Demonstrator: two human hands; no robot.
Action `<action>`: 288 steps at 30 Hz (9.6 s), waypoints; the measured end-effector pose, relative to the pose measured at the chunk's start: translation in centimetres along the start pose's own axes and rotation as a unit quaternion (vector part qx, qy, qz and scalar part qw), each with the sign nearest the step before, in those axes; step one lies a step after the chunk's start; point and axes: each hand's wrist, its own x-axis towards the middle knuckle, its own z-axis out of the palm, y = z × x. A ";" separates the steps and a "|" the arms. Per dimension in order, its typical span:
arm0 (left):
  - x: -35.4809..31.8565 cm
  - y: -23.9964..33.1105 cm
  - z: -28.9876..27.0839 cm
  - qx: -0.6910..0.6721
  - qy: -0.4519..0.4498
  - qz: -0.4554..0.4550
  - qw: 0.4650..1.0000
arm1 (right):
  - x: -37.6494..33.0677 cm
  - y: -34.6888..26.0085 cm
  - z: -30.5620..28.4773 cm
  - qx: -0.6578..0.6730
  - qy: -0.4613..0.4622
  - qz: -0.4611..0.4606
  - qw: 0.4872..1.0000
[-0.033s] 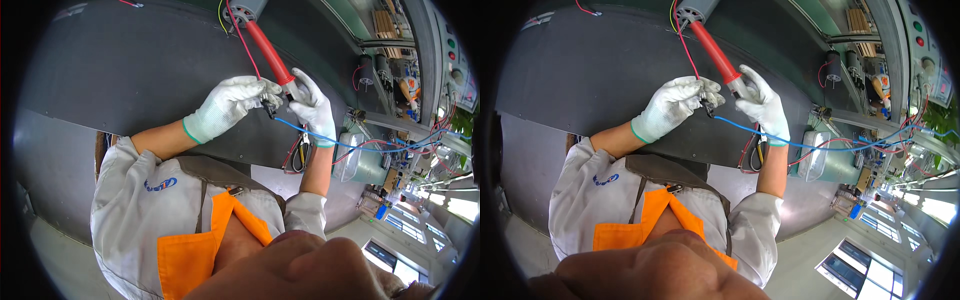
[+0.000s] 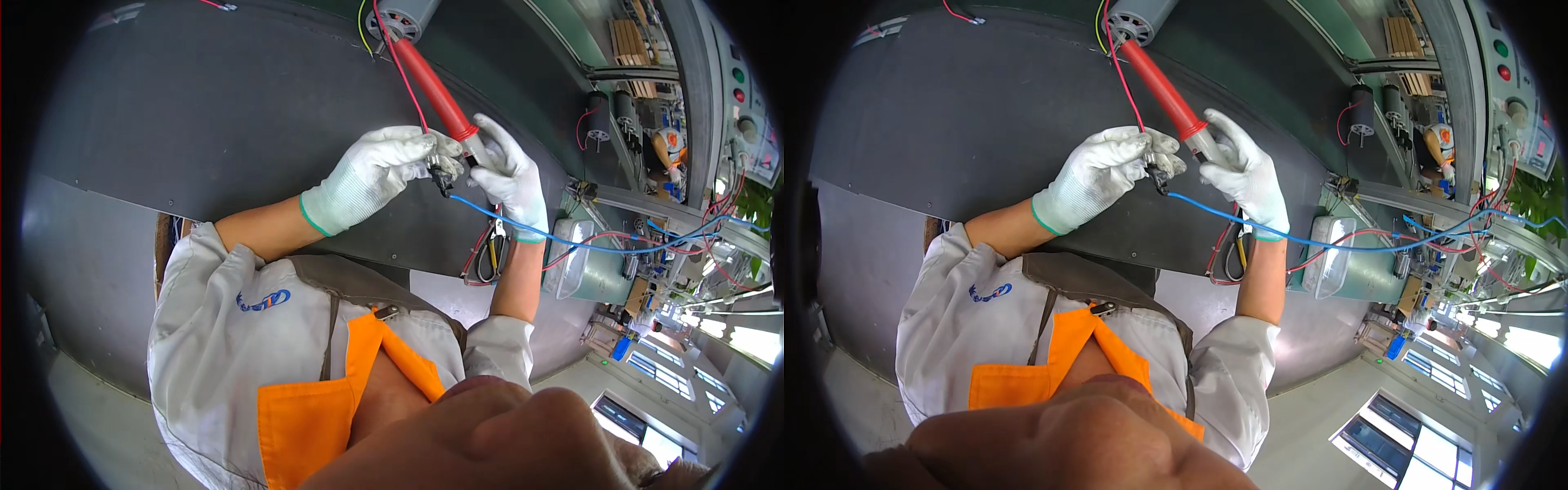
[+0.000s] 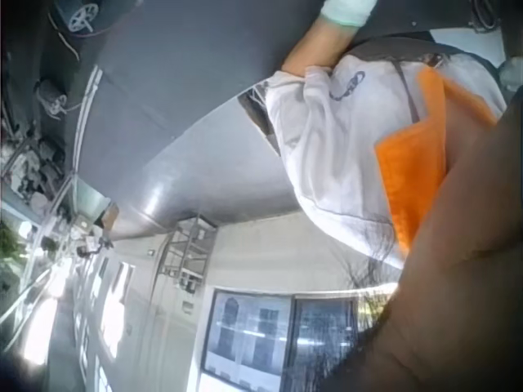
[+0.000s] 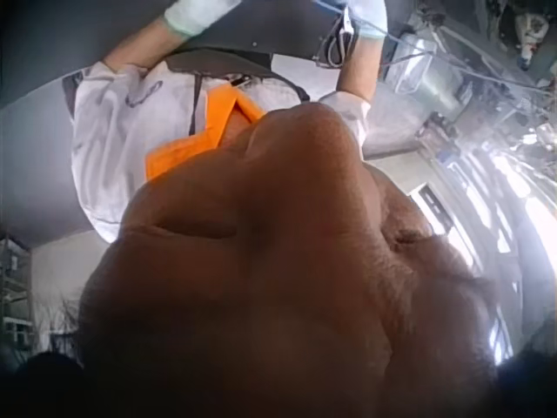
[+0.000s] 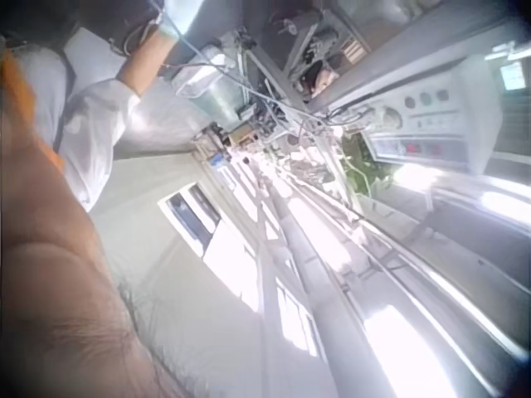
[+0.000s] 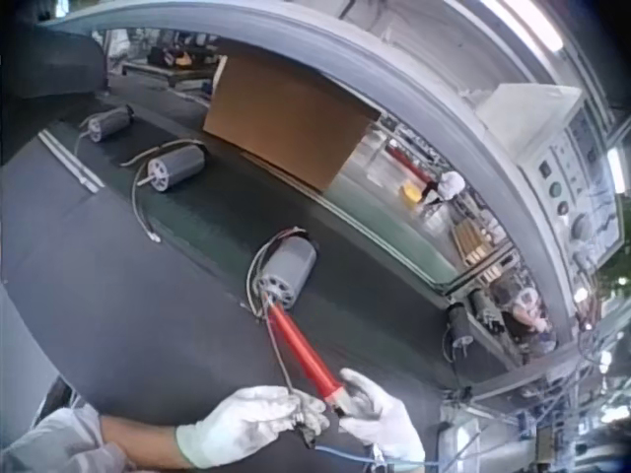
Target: The person assembles small electric motors on a workbench. They use pliers to strip and twist wires, connect them to the motor terminals, and test the connections with a multimeter. The person handles multiple motors sequentially, repeating the wiring and testing process for each unit.
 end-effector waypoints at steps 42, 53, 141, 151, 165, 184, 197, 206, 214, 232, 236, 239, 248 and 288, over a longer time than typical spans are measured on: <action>-2.1 17.5 -5.3 0.886 0.261 0.335 0.189 | -5.7 3.9 -5.5 -0.072 0.080 0.119 0.987; 17.4 14.9 -8.1 0.969 0.087 0.192 0.132 | 11.8 10.2 -30.5 -0.516 0.410 0.045 0.750; 6.2 7.5 6.0 0.670 -0.003 -0.497 0.551 | -10.8 6.6 -14.2 -0.409 0.505 -0.077 0.756; 6.0 10.4 6.4 0.626 -0.022 -0.544 0.557 | -6.9 1.9 12.0 0.386 0.150 -0.040 0.909; 2.5 6.0 3.5 0.585 0.142 -0.291 0.743 | -5.2 5.0 13.0 -0.043 0.299 -0.276 0.912; 2.7 2.6 3.6 0.578 0.074 -0.213 0.784 | -4.3 1.8 6.3 0.281 0.137 -0.006 0.950; 3.6 1.5 3.6 0.623 0.055 -0.203 0.754 | -5.2 4.7 7.0 0.376 0.186 -0.089 0.903; 3.8 0.9 4.1 0.645 -0.006 -0.183 0.742 | -4.5 4.3 3.7 0.317 0.046 -0.003 0.947; 2.8 -0.4 4.4 0.650 -0.012 -0.146 0.746 | -6.2 2.5 5.5 0.210 0.180 0.041 0.960; 0.8 -1.6 2.6 0.708 0.000 0.031 0.705 | -1.6 10.1 3.4 0.137 0.325 -0.044 0.935; 1.0 -1.4 2.8 0.796 -0.074 0.080 0.596 | -2.4 9.7 4.1 0.149 0.350 -0.053 0.924; 1.1 -1.6 2.4 0.816 -0.126 0.110 0.553 | -2.5 9.3 3.7 0.368 0.292 -0.119 0.874; 2.6 1.5 2.6 0.885 -0.362 0.138 0.256 | -6.8 3.4 5.3 0.351 0.143 -0.037 0.925; 13.1 3.2 6.6 0.707 -0.452 0.253 0.481 | -13.3 6.6 1.7 -0.198 0.067 0.012 0.978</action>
